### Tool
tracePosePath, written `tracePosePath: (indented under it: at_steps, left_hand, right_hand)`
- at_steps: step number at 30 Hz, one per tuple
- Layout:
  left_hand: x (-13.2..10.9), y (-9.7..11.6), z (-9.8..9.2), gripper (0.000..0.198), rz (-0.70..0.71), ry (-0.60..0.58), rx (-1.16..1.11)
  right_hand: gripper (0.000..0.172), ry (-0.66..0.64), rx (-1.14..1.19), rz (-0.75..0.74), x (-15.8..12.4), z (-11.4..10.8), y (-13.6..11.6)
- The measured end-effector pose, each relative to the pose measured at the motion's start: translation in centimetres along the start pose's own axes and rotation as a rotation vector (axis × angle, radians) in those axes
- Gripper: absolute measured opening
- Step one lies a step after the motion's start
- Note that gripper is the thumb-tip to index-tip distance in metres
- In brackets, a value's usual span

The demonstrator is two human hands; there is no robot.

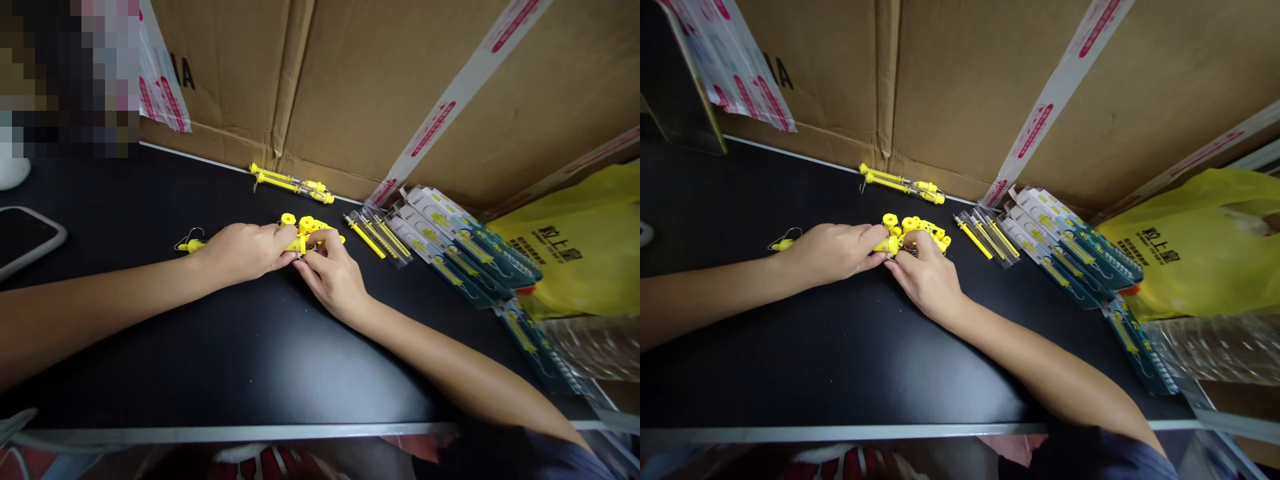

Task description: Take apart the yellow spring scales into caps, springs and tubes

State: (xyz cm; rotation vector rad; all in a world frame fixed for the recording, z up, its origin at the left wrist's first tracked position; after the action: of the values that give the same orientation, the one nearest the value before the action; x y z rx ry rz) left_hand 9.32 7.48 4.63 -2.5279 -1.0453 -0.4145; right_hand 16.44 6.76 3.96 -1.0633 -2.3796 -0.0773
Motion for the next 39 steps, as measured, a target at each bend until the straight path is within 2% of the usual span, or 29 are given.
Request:
tracePosePath:
  at_steps: [4,7,10,13,18,20,23,27,35,39]
  left_hand:
    - [-0.2,0.4,0.3,0.022,-0.016,-0.019,-0.003]
    - [-0.1,0.3,1.0,0.021,-0.023,-0.082,-0.039]
    - [-0.1,-1.1,1.3,0.021,-0.112,-0.121,-0.064]
    - [-0.2,-1.2,1.2,0.021,-0.107,-0.116,-0.074]
    - [-0.3,0.1,0.3,0.020,-0.033,-0.029,-0.050]
    - [-0.4,0.4,-0.5,0.021,-0.014,0.039,-0.039]
    - [-0.5,0.9,-1.8,0.024,0.024,0.137,-0.051]
    - [-0.5,1.4,-2.4,0.025,0.068,0.174,-0.108]
    - [-0.7,1.4,-3.8,0.025,0.075,0.308,-0.205]
    - [-0.7,1.5,-4.1,0.024,0.069,0.279,-0.243]
  right_hand:
    - [0.033,0.144,-0.235,-0.133,0.0,-1.2,-1.6]
    - [0.033,0.192,-0.259,-0.286,-0.5,-1.7,-3.8]
    - [0.032,0.168,-0.204,-0.372,-1.1,-1.7,-5.2]
    - [0.030,0.129,-0.080,-0.290,-0.9,-1.5,-4.3]
    - [0.015,0.118,0.273,0.078,-0.1,-1.1,1.0]
    - [0.007,0.114,0.429,0.153,0.0,-0.7,2.1]
    - [0.013,0.055,0.588,0.118,0.4,-0.1,1.8]
    - [0.017,0.003,0.686,0.068,0.6,0.2,1.0]
    - [0.016,0.060,0.674,0.050,-0.3,-0.1,0.9]
    - [0.016,0.084,0.650,0.034,-0.8,-0.3,0.6]
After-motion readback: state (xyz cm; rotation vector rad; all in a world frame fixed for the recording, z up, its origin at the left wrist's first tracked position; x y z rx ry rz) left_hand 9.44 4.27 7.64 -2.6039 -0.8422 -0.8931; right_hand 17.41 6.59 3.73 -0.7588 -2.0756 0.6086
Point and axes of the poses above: each hand's wrist, its own x-axis towards the middle knuckle, its own z-axis out of the palm, y = z × x, the point moved 10 cm from there along x, towards the middle knuckle, and after that the axes turned 5 degrees about -x, right-handed, at the moved point
